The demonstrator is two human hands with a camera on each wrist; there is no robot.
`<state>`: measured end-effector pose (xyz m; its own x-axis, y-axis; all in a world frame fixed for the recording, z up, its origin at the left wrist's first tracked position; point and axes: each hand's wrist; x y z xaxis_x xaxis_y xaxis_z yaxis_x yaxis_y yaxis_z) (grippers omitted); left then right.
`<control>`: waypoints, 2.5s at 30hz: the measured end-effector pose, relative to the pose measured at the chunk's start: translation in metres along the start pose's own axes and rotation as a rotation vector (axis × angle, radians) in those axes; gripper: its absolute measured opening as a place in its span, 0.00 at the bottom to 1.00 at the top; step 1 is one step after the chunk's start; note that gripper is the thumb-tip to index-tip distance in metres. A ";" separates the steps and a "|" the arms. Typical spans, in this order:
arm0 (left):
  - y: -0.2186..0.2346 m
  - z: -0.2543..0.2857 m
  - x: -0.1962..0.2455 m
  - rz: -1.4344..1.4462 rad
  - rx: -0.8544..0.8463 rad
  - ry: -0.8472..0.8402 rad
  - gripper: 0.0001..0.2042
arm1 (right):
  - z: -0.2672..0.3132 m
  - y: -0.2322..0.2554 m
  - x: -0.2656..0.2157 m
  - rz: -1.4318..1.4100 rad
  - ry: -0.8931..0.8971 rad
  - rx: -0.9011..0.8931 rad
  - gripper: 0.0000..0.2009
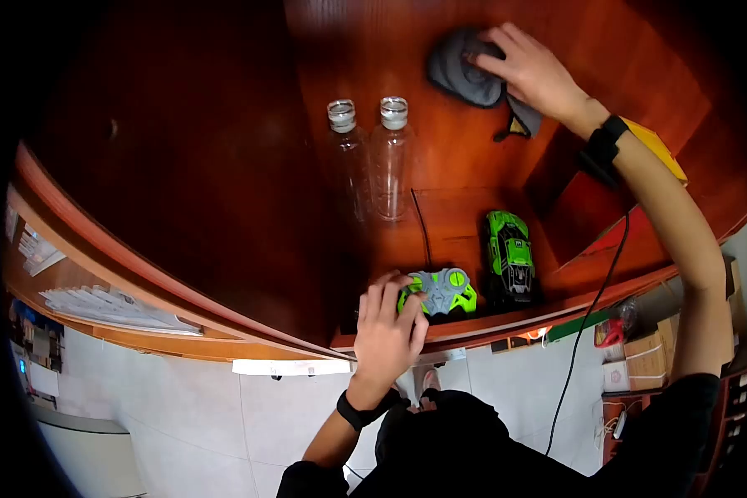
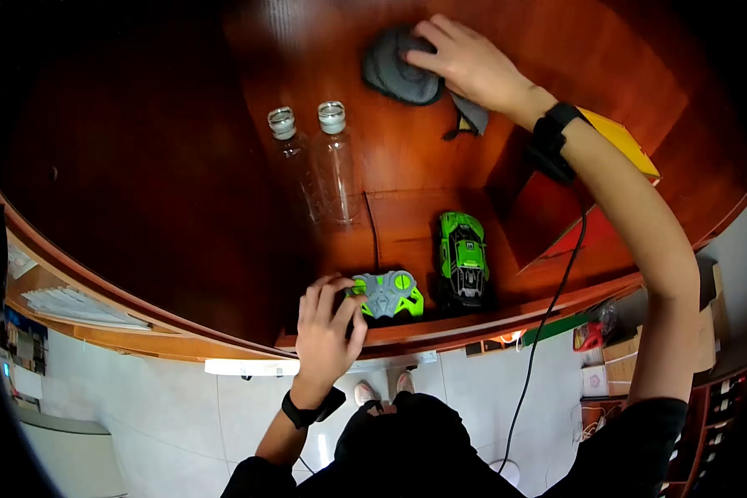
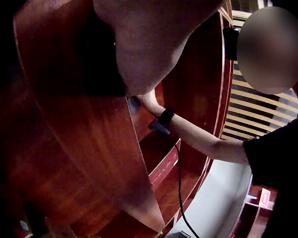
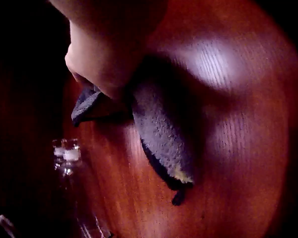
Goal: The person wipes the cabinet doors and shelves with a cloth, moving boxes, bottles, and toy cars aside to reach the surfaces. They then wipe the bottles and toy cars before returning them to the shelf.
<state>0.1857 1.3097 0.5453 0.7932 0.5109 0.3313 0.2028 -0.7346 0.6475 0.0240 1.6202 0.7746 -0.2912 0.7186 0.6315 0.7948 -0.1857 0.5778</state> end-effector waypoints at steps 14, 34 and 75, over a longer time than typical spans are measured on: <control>0.002 -0.003 0.003 0.021 0.006 0.041 0.12 | -0.011 -0.003 -0.042 -0.567 -0.301 -0.004 0.20; 0.023 -0.167 -0.050 -0.128 0.389 0.134 0.18 | -0.031 -0.046 -0.168 -0.978 -0.581 0.514 0.22; -0.031 -0.177 -0.065 -0.118 0.449 -0.056 0.22 | 0.020 -0.102 -0.190 -1.261 -1.484 0.153 0.19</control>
<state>0.0258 1.3785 0.6251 0.7769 0.5870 0.2275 0.5123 -0.7996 0.3134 0.0088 1.5162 0.5850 -0.0960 0.2899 -0.9522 0.5798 0.7939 0.1832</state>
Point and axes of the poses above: each hand's wrist, its own z-axis away from the middle knuckle, its own y-axis out of the back of the hand, x = y × z, and after that the axes turned 7 degrees about -y, right-handed
